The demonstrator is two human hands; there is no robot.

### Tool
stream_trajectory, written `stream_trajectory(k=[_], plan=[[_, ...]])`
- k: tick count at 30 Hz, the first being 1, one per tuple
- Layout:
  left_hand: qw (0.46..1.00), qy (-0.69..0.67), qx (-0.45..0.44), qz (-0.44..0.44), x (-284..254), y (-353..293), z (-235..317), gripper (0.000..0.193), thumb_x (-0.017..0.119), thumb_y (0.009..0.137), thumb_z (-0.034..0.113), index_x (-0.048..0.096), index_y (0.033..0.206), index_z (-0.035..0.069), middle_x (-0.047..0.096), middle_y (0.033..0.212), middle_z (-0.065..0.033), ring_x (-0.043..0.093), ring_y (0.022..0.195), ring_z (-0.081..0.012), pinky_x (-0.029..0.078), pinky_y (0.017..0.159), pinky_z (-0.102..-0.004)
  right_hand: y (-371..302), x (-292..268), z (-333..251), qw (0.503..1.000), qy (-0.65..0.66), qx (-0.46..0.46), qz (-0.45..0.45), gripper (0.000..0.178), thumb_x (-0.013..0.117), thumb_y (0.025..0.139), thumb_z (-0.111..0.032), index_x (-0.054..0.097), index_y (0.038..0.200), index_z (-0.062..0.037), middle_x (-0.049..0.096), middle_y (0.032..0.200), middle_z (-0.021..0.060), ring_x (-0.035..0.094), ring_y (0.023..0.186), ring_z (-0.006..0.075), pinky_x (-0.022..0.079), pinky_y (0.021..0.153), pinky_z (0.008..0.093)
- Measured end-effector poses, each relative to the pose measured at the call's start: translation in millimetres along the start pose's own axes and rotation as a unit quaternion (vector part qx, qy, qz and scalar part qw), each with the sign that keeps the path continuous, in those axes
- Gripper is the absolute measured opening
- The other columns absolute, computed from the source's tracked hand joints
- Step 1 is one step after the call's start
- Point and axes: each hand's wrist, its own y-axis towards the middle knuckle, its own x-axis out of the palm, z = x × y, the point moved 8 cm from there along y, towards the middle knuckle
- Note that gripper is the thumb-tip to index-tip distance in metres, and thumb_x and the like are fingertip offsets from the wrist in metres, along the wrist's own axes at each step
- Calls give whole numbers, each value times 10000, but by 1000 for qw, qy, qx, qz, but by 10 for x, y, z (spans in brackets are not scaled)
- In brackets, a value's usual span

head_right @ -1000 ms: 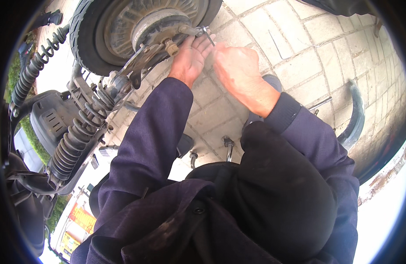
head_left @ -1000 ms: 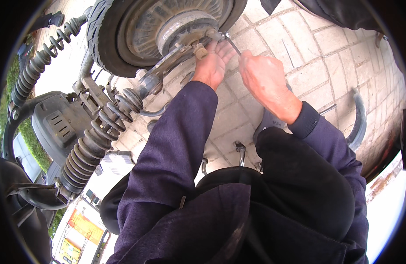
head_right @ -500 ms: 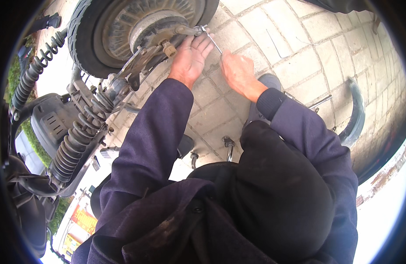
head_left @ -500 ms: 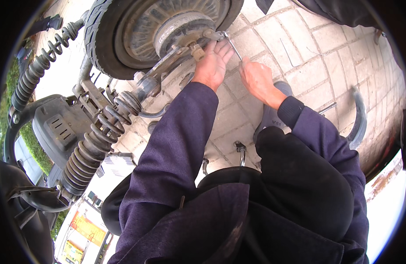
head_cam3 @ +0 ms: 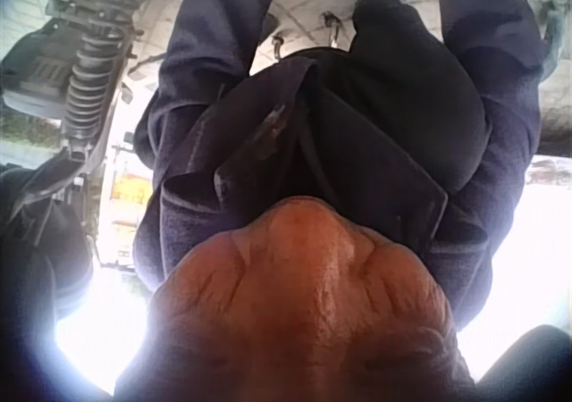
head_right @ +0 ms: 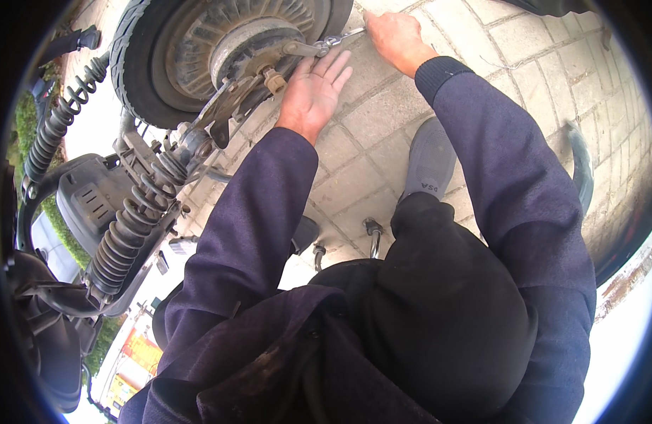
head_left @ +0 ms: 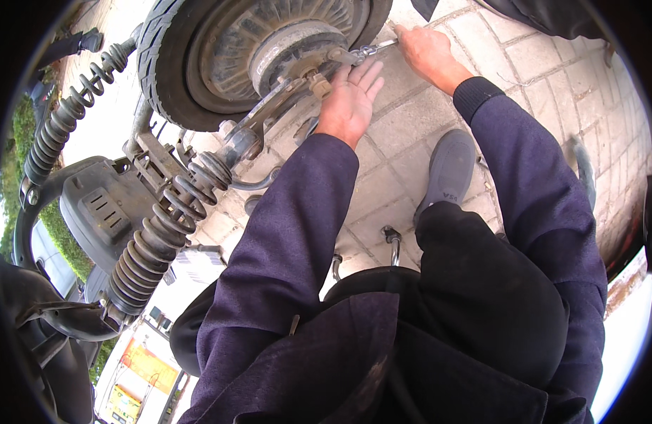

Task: The person removes the rear wheel of a scooter. They loosen the axle nut with a wrench, detach the brake cable, and remove the wheel from the axle. The wheel is placed on the ground and briefly inspected.

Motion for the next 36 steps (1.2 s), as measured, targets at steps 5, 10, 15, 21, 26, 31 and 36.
stream_trajectory(k=[5,10,15,21,26,31,36], plan=[[999,41,-3,34,-58,1,18,436,279,1085,216,298,1431,-48,398,1484,-252,340,1417,-384,291,1192,-497,-483,48,-4,989,31,15,-142,157,557,920,-145,627,1000,-29,676,772,181,692,771,363,544,643,456],[999,23,-10,34,-58,14,-1,443,272,1095,279,313,1413,-27,448,1445,-233,436,1355,-345,346,1169,-445,-1030,-538,-97,960,238,99,-104,255,512,990,-230,613,1039,-2,653,798,215,651,795,395,501,698,471],[999,20,2,29,-29,26,7,447,246,1093,245,291,1410,-67,412,1459,-265,425,1358,-373,355,1167,-459,-823,-1081,-237,947,307,70,-65,254,537,970,-233,634,990,1,638,782,223,636,789,414,478,711,497],[999,4,3,40,-41,25,17,457,237,1086,209,281,1418,-100,371,1480,-298,414,1365,-403,349,1169,-482,-500,-1213,-351,965,257,17,-56,298,585,914,-240,651,824,37,616,762,259,615,770,449,473,698,515],[999,25,-1,31,-39,30,23,454,232,1085,204,279,1421,-99,374,1472,-307,417,1364,-399,352,1170,-475,-301,-1205,-439,972,214,-7,-94,281,590,885,-206,636,761,42,624,743,260,629,734,438,490,667,524],[999,21,-1,44,-45,15,33,442,261,1089,218,295,1405,-89,423,1438,-287,437,1349,-386,384,1152,-465,-179,-1360,-581,981,168,-25,-96,276,575,894,-205,646,799,44,613,763,282,621,774,463,492,681,520],[998,9,-3,62,-73,4,28,463,268,1082,201,254,1423,-111,323,1500,-300,348,1408,-389,338,1181,-486,-435,-1206,-681,984,142,-53,-93,169,576,861,-121,622,851,40,617,692,245,642,706,428,516,609,482]])
